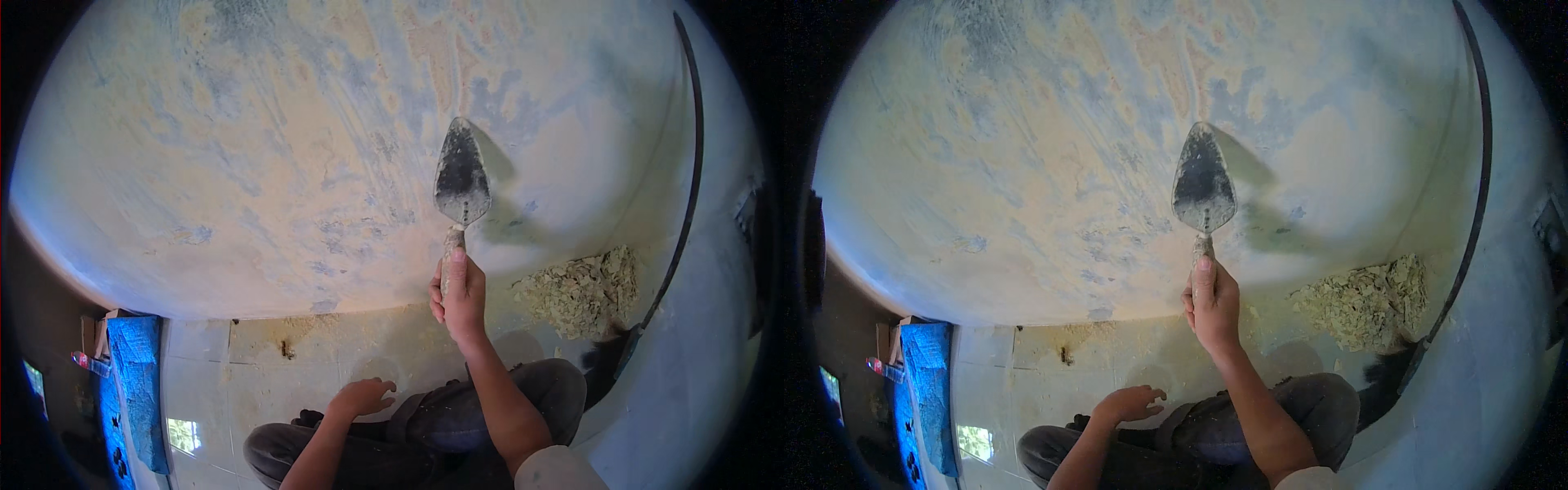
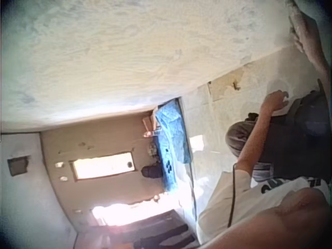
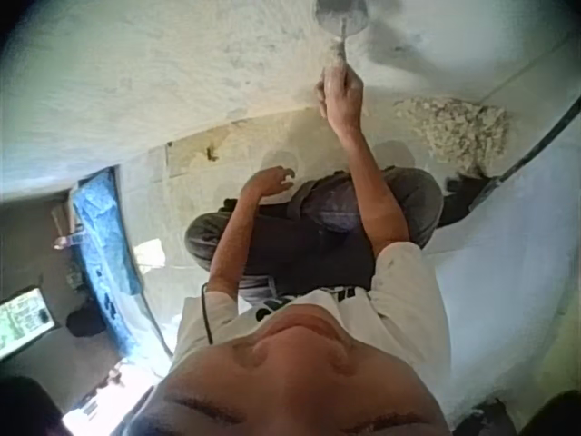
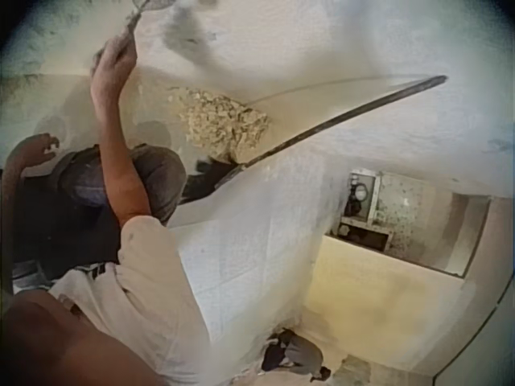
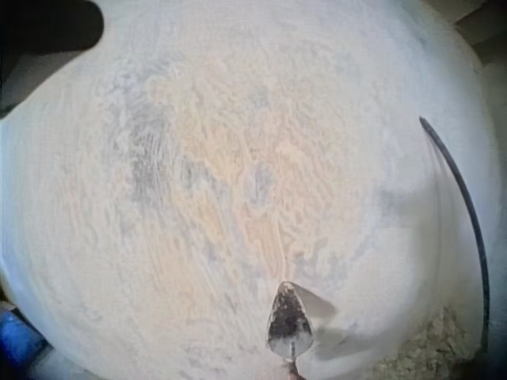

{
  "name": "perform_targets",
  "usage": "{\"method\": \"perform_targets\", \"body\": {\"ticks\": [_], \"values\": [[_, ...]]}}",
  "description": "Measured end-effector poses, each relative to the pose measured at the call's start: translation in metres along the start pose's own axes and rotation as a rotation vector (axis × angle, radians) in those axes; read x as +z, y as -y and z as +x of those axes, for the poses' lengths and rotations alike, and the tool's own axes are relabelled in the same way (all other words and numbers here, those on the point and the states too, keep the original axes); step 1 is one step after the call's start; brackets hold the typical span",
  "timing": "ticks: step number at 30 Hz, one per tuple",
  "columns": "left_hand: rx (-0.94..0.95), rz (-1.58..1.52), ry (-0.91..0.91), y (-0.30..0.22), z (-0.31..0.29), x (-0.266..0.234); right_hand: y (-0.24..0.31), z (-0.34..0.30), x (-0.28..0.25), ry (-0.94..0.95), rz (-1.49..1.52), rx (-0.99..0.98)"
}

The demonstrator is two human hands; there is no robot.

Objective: Applying and scraping plaster or putty on a wall using a trowel.

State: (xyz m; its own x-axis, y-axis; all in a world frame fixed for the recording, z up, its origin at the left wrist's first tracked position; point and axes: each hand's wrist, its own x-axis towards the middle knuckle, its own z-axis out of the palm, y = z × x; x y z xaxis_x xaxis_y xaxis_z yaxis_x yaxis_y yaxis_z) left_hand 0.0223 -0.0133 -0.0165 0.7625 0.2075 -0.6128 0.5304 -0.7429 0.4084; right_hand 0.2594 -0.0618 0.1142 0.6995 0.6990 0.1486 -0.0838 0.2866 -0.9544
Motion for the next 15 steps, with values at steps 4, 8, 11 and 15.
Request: {"method": "perform_targets", "body": {"ticks": [4,8,11,15], "values": [[0.005,-0.025,0.031,-0.002,-0.004,-0.002,-0.003,0.001,-0.001,-0.076,-0.057,-0.067],[0.023,-0.057,0.003,0.0,-0.006,-0.006,-0.001,0.003,-0.001,-0.028,0.047,0.053],[-0.032,0.022,-0.036,0.002,-0.006,-0.003,0.005,0.002,-0.002,-0.08,0.053,0.034],[0.026,-0.037,-0.012,0.004,-0.001,0.0,0.011,0.0,-0.005,-0.013,-0.025,0.101]]}}
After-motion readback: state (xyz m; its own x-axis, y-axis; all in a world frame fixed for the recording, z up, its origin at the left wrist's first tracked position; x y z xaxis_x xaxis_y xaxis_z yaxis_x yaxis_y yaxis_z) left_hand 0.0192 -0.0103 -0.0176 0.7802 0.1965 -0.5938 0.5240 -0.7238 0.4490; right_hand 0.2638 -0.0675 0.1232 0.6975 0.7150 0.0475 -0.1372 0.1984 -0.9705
